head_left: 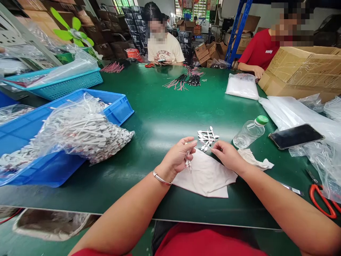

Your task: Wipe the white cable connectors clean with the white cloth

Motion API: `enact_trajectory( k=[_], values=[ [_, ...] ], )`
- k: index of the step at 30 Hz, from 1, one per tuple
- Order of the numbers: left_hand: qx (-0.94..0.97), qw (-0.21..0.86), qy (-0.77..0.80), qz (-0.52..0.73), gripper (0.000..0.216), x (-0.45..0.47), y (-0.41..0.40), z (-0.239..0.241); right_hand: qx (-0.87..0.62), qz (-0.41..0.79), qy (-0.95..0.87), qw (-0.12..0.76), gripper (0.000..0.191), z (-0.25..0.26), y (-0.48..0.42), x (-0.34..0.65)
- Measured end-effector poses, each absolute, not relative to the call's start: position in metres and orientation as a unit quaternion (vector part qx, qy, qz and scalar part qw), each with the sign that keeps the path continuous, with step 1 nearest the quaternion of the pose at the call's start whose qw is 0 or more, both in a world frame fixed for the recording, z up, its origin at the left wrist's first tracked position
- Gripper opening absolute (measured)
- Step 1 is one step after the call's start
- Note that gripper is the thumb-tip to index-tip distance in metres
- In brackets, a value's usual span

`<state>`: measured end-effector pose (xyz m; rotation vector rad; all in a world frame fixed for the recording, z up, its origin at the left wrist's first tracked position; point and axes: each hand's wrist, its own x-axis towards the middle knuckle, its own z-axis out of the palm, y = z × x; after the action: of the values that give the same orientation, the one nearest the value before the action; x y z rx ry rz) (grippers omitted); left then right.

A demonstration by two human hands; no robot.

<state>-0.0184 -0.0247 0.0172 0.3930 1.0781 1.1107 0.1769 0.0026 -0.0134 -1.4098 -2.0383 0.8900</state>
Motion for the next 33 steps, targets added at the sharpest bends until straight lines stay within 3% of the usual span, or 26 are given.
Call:
enact_trajectory(
  k=[5, 9, 19, 23, 29, 31, 33],
  values=[
    [0.433, 0.636, 0.493, 0.406, 0.046, -0.019, -0.032, 0.015, -0.497, 0.442, -0.703, 0.250, 0.015, 0.009, -0.017, 0.193],
    [0.565, 0.551, 0.479, 0.384, 0.024, -0.015, -0.039, 0.017, -0.480, 0.516, -0.657, 0.268, 0.017, 0.021, -0.031, 0.202],
    [0.488, 0.614, 0.488, 0.383, 0.029, -0.007, -0.044, 0.022, -0.494, 0.394, -0.725, 0.275, 0.023, 0.027, -0.040, 0.198],
    [0.463, 0.624, 0.492, 0.392, 0.030, -0.006, -0.045, 0.021, -0.498, 0.461, -0.696, 0.235, 0.028, 0.024, -0.039, 0.192],
    [0.527, 0.493, 0.547, 0.426, 0.019, -0.006, -0.043, 0.017, -0.462, 0.559, -0.654, 0.215, 0.028, 0.019, -0.047, 0.175],
    [0.460, 0.547, 0.538, 0.446, 0.019, -0.006, -0.040, 0.017, -0.443, 0.550, -0.676, 0.212, 0.030, 0.016, -0.043, 0.173],
    [0.352, 0.637, 0.512, 0.456, 0.019, -0.007, -0.036, 0.019, -0.451, 0.468, -0.729, 0.215, 0.031, 0.011, -0.031, 0.176]
  ],
)
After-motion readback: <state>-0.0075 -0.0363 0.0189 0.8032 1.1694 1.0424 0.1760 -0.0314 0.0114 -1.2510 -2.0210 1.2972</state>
